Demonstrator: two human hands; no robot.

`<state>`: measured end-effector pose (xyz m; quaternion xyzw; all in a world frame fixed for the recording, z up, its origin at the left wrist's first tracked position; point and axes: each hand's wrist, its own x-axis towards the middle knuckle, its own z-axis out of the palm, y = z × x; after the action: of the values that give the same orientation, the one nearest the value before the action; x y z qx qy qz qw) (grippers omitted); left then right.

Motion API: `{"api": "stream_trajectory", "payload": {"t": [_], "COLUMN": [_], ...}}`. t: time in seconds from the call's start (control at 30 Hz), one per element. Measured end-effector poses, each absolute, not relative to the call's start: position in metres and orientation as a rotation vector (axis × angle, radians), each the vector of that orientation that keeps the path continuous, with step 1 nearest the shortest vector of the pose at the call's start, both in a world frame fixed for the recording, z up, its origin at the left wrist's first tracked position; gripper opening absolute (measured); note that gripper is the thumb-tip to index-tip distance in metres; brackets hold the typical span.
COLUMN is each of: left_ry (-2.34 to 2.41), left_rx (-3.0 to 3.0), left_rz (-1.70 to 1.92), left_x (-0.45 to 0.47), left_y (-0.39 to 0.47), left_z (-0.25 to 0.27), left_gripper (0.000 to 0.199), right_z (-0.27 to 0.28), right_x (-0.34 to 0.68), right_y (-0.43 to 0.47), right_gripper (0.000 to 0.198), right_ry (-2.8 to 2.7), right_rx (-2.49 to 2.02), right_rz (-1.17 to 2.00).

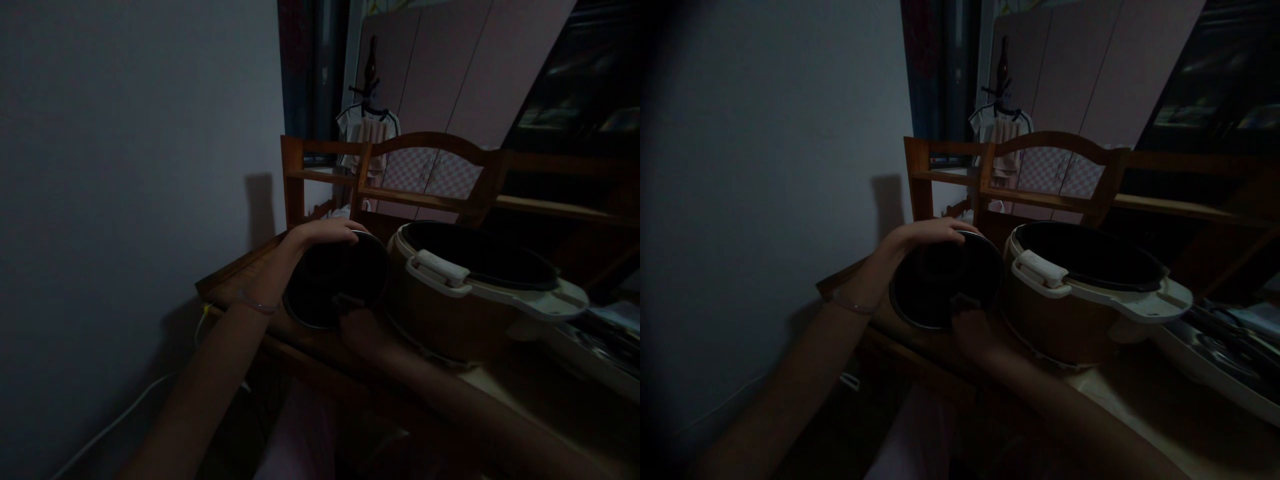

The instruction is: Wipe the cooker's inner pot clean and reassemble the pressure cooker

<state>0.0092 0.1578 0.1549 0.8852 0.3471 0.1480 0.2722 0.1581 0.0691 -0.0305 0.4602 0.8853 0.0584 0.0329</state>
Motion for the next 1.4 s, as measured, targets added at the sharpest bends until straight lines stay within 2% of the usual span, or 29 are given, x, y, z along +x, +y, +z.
{"api": "stream_trajectory", "payload": {"t": [0.17, 0.3, 0.5, 0.9, 1.03, 1.23, 1.4], "left_ry": [0.921, 0.964, 0.947, 0.913, 0.900, 0.895, 0.943], "left_rx": [2.281, 2.218, 2.200, 2.200, 2.232, 2.329, 2.317], "left_rz": [0.457, 0.467, 0.486, 0.489, 0.493, 0.499, 0.459], "left_x": [0.003, -0.004, -0.011, -0.015, -0.013, -0.006, -0.005], "left_y": [0.153, 0.157, 0.160, 0.163, 0.162, 0.150, 0.154], "left_z": [0.155, 0.153, 0.151, 0.150, 0.149, 0.157, 0.158], "left_gripper": [0.058, 0.059, 0.060, 0.061, 0.060, 0.053, 0.058], "right_z": [-0.037, -0.040, -0.032, -0.022, -0.021, -0.025, -0.033], "right_x": [0.148, 0.147, 0.150, 0.167, 0.176, 0.184, 0.187], "right_y": [0.060, 0.056, 0.052, 0.065, 0.076, 0.092, 0.094], "right_gripper": [0.059, 0.062, 0.073, 0.035, 0.036, 0.048, 0.049], "right_ry": [2.844, 3.015, 2.974, 2.764, 2.746, 2.880, 2.939], "right_rx": [1.392, 1.365, 1.230, 1.334, 1.425, 1.509, 1.522], "right_rz": [0.013, -0.179, 0.090, 0.249, 0.340, 0.693, 0.647]}}
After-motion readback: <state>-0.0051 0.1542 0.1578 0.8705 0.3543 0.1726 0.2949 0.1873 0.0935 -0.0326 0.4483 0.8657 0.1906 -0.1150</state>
